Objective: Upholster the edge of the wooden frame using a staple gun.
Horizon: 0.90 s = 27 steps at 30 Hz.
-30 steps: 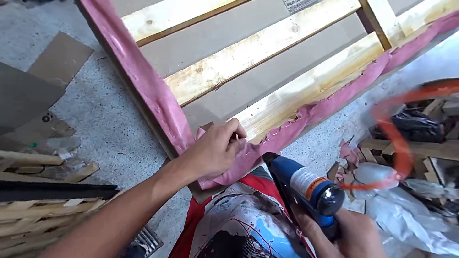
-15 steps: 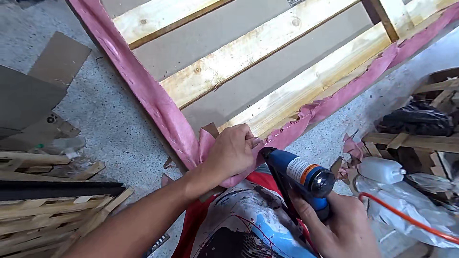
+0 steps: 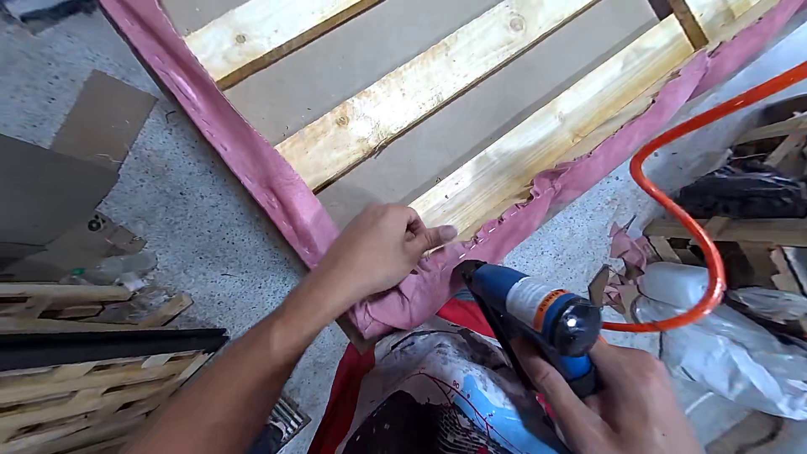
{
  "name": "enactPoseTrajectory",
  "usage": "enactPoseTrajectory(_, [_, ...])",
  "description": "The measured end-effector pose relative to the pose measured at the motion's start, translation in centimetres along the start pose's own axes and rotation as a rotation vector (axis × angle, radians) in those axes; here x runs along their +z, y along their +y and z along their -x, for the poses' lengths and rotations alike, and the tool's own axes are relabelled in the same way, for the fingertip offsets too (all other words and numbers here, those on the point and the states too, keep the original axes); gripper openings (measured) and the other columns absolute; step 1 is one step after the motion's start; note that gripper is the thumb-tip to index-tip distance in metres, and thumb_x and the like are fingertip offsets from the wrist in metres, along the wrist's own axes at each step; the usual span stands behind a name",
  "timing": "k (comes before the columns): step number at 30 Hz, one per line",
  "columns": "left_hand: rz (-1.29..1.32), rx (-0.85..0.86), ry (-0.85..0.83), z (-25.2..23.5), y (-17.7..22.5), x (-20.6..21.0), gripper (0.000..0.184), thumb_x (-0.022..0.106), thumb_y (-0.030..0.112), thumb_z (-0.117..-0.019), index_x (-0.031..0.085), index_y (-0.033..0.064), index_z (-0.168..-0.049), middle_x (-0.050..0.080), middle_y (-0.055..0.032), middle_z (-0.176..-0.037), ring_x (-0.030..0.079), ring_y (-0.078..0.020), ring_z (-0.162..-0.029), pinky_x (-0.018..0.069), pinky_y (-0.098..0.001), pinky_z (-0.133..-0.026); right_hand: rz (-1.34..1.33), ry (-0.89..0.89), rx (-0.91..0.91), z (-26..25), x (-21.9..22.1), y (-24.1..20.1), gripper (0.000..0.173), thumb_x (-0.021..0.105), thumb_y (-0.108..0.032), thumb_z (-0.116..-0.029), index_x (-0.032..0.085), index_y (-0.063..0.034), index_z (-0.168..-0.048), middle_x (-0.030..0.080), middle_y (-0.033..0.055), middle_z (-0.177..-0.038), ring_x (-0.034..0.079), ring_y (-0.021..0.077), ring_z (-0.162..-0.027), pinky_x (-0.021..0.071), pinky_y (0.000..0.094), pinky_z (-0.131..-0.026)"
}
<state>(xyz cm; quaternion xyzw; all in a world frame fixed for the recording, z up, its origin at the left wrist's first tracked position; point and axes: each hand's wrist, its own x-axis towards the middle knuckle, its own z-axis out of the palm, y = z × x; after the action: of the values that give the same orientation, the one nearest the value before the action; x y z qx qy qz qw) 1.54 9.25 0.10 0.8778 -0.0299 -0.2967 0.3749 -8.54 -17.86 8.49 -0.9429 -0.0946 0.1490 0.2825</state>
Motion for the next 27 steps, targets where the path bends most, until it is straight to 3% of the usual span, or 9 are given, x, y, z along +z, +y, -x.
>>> enactPoseTrajectory(3, [-0.314,0.048,-0.114,3.2,0.7,-1.3,0.058,0.06,0.08,-0.0838,0.075,0.0271,-0.103,0.07,0.007,-0.082,0.068,-0.0127,-0.078,0.0578,-0.0462,-0.071,-0.027,-0.012,-0.027,1.0,-2.1,0.9,0.032,0.063,-0.041,-0.0989,0.07,-0.0096,-0.1,0.071,-0.0005,-0.077,0.066,0.0028,-0.066,0.056,0.0279,-0.056])
enactPoseTrajectory(5, [-0.405,0.166,-0.069,4.7,0.6,-0.4,0.046,0.065,0.065,-0.0906,0.073,0.0212,-0.1,0.07,0.0041,-0.09,0.067,-0.0151,-0.091,0.0538,-0.0451,-0.085,-0.032,-0.014,-0.088,0.6,-3.2,1.8,0.032,0.063,-0.04,-0.0994,0.07,-0.0086,-0.1,0.071,0.0007,-0.078,0.067,0.0041,-0.066,0.0572,0.029,-0.056])
enactPoseTrajectory(7, [-0.299,0.282,0.105,5.0,0.1,1.4,0.03,0.063,0.043,-0.0996,0.072,0.0153,-0.09,0.068,0.0014,-0.086,0.065,-0.0163,-0.092,0.0514,-0.0425,-0.089,0.001,-0.031,-0.174,-0.3,-4.0,2.8,0.033,0.062,-0.041,-0.099,0.07,-0.009,-0.099,0.071,0.0008,-0.076,0.066,0.0037,-0.064,0.0555,0.0283,-0.054])
enactPoseTrajectory(10, [-0.14,0.322,0.407,4.8,0.7,3.8,0.031,0.062,0.034,-0.1012,0.073,0.0124,-0.082,0.066,0.0013,-0.073,0.066,-0.0128,-0.073,0.0561,-0.0373,-0.068,0.038,-0.088,-0.285,-2.2,-4.6,3.8,0.036,0.061,-0.044,-0.0985,0.07,-0.0095,-0.099,0.069,0.0015,-0.073,0.064,0.0047,-0.062,0.0518,0.0288,-0.052])
enactPoseTrajectory(15, [-0.314,0.458,0.545,2.1,0.2,4.3,0.041,0.057,0.033,-0.1016,0.062,0.0074,-0.069,0.055,-0.0042,-0.056,0.058,-0.0197,-0.051,0.0451,-0.0392,-0.047,-0.037,-0.21,-0.38,-4.2,-4.4,5.9,0.036,0.061,-0.044,-0.0983,0.07,-0.0097,-0.102,0.069,0.0015,-0.072,0.063,0.0054,-0.06,0.0507,0.0288,-0.05])
enactPoseTrajectory(18, [-0.217,0.315,0.531,0.2,-1.1,3.4,0.058,0.055,0.042,-0.1045,0.051,0.0082,-0.058,0.045,-0.0034,-0.05,0.05,-0.018,-0.048,0.0415,-0.0376,-0.047,-0.105,-0.276,-0.353,-4.5,-3.6,7.1,0.036,0.061,-0.046,-0.0992,0.07,-0.0114,-0.099,0.068,0.0004,-0.071,0.064,0.0054,-0.06,0.0508,0.0295,-0.05])
enactPoseTrajectory(22, [0.0,0.113,0.541,-0.6,-0.8,3.4,0.057,0.056,0.035,-0.1044,0.046,0.0124,-0.054,0.038,0.0018,-0.047,0.039,-0.0111,-0.042,0.0303,-0.0316,-0.042,-0.11,-0.287,-0.225,-2.8,-3.2,6.1,0.035,0.065,-0.044,-0.0982,0.071,-0.0102,-0.098,0.068,0.0012,-0.07,0.063,0.0063,-0.059,0.0508,0.0301,-0.05])
enactPoseTrajectory(25, [-0.068,0.101,0.446,0.5,-0.6,2.0,0.057,0.059,0.045,-0.1022,0.051,0.0114,-0.057,0.042,0.0007,-0.049,0.044,-0.0126,-0.045,0.0362,-0.0337,-0.045,-0.074,-0.287,-0.176,-1.3,-3.1,4.7,0.034,0.068,-0.038,-0.0963,0.07,-0.0043,-0.098,0.07,0.0082,-0.072,0.066,0.0121,-0.061,0.0533,0.0352,-0.053])
enactPoseTrajectory(27, [-0.17,0.26,0.345,1.5,-1.2,0.7,0.06,0.059,0.057,-0.0985,0.057,0.0096,-0.062,0.048,-0.0013,-0.053,0.052,-0.0155,-0.05,0.0439,-0.0373,-0.048,-0.078,-0.264,-0.142,-0.5,-2.5,3.8,0.034,0.069,-0.036,-0.096,0.07,-0.0023,-0.097,0.071,0.0107,-0.074,0.067,0.0132,-0.063,0.0542,0.0356,-0.055])
